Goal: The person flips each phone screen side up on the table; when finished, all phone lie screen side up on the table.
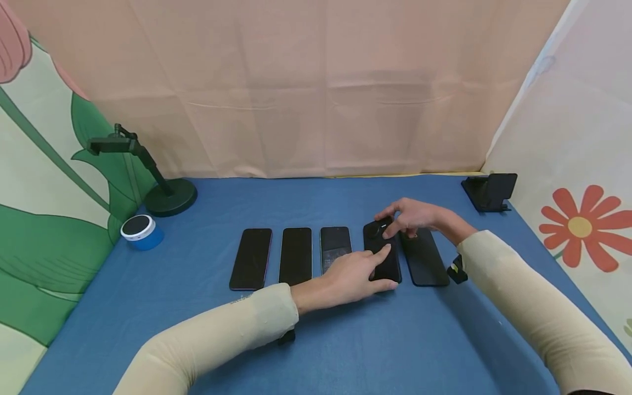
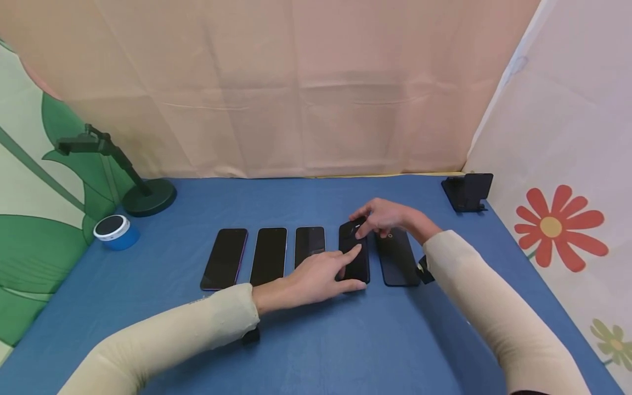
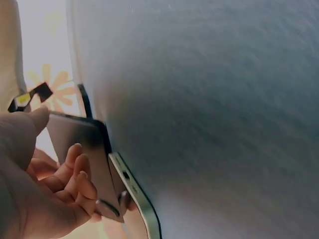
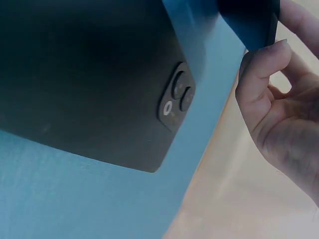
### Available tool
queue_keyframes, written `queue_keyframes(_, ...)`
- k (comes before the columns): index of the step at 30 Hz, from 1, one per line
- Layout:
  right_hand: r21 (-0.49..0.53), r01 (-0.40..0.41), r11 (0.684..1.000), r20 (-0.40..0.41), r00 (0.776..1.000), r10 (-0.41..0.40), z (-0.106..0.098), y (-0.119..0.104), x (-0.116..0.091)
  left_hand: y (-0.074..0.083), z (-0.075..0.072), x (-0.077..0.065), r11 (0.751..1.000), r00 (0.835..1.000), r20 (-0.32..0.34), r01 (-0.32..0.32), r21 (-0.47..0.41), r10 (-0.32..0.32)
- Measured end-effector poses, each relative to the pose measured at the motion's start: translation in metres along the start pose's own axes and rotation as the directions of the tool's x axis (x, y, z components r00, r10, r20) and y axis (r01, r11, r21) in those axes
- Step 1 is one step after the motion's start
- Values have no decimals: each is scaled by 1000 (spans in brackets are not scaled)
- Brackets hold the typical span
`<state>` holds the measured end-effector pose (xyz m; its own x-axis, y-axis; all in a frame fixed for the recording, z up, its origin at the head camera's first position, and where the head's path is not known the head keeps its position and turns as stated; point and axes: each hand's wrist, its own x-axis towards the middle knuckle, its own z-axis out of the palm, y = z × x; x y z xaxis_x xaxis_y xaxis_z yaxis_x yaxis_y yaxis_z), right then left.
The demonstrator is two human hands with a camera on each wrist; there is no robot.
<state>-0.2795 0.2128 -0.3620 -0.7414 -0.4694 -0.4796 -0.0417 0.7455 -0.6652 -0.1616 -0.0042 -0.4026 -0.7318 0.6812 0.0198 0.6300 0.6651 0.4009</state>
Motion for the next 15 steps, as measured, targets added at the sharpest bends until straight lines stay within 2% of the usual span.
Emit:
queue_keyframes(6, -57, 18, 998, -1, 1000, -18, -2, -6, 2, 6, 2, 4, 1000, 999, -28, -20, -5, 20)
queue_keyframes(12, -72, 15, 997, 17, 1000, -14, -5, -10, 2, 7, 1, 7, 998, 1000, -9, -9, -62, 9)
queue_keyframes(15, -69, 21, 997, 0, 1000, -21, -5, -9, -1, 7, 0, 7, 995, 1000, 5, 1, -104, -1)
